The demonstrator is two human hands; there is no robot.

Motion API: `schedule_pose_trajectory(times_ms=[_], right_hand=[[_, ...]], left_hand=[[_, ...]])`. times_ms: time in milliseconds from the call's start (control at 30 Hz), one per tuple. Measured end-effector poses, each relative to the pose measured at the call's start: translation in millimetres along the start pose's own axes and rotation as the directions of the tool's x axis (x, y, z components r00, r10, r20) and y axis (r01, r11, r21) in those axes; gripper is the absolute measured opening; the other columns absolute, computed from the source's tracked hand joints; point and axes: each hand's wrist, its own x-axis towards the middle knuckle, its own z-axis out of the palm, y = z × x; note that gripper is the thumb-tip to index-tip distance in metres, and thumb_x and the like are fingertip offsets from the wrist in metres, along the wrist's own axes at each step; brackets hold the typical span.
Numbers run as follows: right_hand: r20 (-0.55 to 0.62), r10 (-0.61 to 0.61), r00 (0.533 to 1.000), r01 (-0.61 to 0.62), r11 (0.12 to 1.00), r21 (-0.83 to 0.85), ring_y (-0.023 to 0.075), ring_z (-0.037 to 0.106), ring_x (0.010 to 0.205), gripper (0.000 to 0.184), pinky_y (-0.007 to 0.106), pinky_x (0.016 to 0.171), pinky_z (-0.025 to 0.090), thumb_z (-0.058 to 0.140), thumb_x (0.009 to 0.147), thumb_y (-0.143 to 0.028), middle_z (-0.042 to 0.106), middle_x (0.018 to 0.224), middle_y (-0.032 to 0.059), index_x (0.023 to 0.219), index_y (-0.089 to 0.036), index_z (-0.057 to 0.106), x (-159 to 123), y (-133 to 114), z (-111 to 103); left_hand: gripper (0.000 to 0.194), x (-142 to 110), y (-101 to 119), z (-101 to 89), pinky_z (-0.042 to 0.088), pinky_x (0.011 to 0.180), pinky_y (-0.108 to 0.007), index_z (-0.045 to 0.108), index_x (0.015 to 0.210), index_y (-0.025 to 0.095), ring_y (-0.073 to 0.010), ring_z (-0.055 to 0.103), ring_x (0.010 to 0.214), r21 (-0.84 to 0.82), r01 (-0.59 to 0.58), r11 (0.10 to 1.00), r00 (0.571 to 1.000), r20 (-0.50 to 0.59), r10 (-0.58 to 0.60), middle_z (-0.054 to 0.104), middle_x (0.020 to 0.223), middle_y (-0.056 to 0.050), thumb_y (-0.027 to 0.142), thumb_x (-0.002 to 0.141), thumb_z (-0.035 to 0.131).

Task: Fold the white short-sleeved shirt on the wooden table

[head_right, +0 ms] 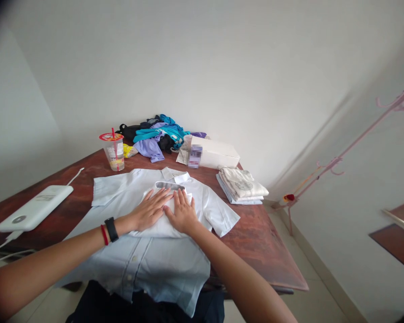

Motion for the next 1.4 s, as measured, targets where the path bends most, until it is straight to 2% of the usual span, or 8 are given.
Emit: schedule_pose_trajectory(times_ms=[400,600,733,833,1000,1200,1300,1400], right_hand=[[-0.04,0.002,0.999,-0.002,1.0,-0.011,0.0286,0.006,0.163,0.078,0.061,0.128,0.01,0.033,0.106,-0.06,0.013,0.174,0.0131,0.167,-0.012,0.02,0,5,11],[-0.085,0.004,0.996,-0.002,1.0,0.015,0.0281,0.01,0.163,0.074,0.061,0.128,0.011,0.036,0.106,-0.056,0.018,0.174,0.0122,0.167,-0.015,0.024,-2,5,12],[-0.147,0.006,0.989,0.017,0.988,0.153,0.0279,0.014,0.162,0.066,0.059,0.128,0.016,0.038,0.106,-0.052,0.025,0.173,0.0103,0.163,-0.019,0.035,-3,15,14],[-0.239,0.031,0.971,0.047,0.949,0.311,0.0261,0.026,0.159,0.06,0.048,0.127,0.026,0.036,0.106,-0.053,0.029,0.172,0.0109,0.153,-0.019,0.052,-3,28,13],[-0.36,0.23,0.904,0.003,0.84,0.543,0.0282,0.042,0.15,0.054,0.044,0.118,0.041,0.041,0.103,-0.051,0.041,0.164,0.0169,0.139,-0.017,0.062,1,47,10],[-0.302,0.325,0.896,-0.069,0.775,0.628,0.0326,0.063,0.128,0.054,0.046,0.099,0.055,0.046,0.1,-0.052,0.057,0.15,0.0202,0.138,-0.018,0.062,9,53,8],[-0.318,0.304,0.898,-0.062,0.802,0.594,0.0313,0.065,0.124,0.055,0.043,0.096,0.057,0.044,0.101,-0.054,0.061,0.145,0.0195,0.138,-0.017,0.062,9,53,7],[-0.316,0.274,0.908,-0.044,0.814,0.579,0.0318,0.068,0.119,0.057,0.043,0.093,0.059,0.048,0.099,-0.056,0.068,0.134,0.0189,0.139,-0.017,0.062,9,54,6]], left_hand=[[0.061,3,-7,2.6,0.012,0.127,-0.061,0.026,0.167,0.022,-0.0295,0.016,0.161,0.038,-0.044,0.998,0.998,0.036,0.043,0.021,0.174,-0.012,0.031,0.107,0.03],[0.058,0,-6,7.0,0.013,0.127,-0.062,0.029,0.166,0.025,-0.0306,0.019,0.16,0.008,-0.063,0.998,0.996,-0.063,0.063,0.022,0.174,-0.011,0.032,0.109,0.031],[0.057,-2,-6,8.6,0.012,0.127,-0.064,0.032,0.165,0.028,-0.0314,0.02,0.16,-0.022,-0.081,0.996,0.992,-0.096,0.078,0.021,0.174,-0.009,0.033,0.109,0.035],[0.057,-2,-5,7.7,0.011,0.127,-0.064,0.033,0.165,0.03,-0.0314,0.021,0.16,-0.036,-0.062,0.997,0.995,-0.085,0.058,0.018,0.175,-0.008,0.036,0.108,0.038],[0.057,-3,-1,1.9,0.01,0.127,-0.063,0.033,0.164,0.029,-0.0302,0.022,0.16,-0.056,-0.027,0.998,0.996,-0.089,0.022,0.016,0.175,-0.011,0.046,0.109,0.038],[0.054,11,3,-22.2,0.027,0.122,-0.063,0.051,0.155,0.031,-0.0339,0.039,0.153,-0.101,0.054,0.993,0.998,-0.007,-0.055,0.042,0.165,-0.012,0.056,0.109,0.039],[0.052,30,-3,-35.9,0.037,0.119,-0.051,0.063,0.145,0.025,-0.0298,0.051,0.144,-0.139,0.039,0.99,0.998,-0.04,-0.045,0.057,0.154,-0.011,0.054,0.11,0.037],[0.058,51,-12,-43.0,0.037,0.119,-0.042,0.062,0.143,0.013,-0.028,0.054,0.141,-0.16,0.034,0.986,0.992,-0.112,-0.052,0.06,0.15,-0.012,0.053,0.109,0.038]])
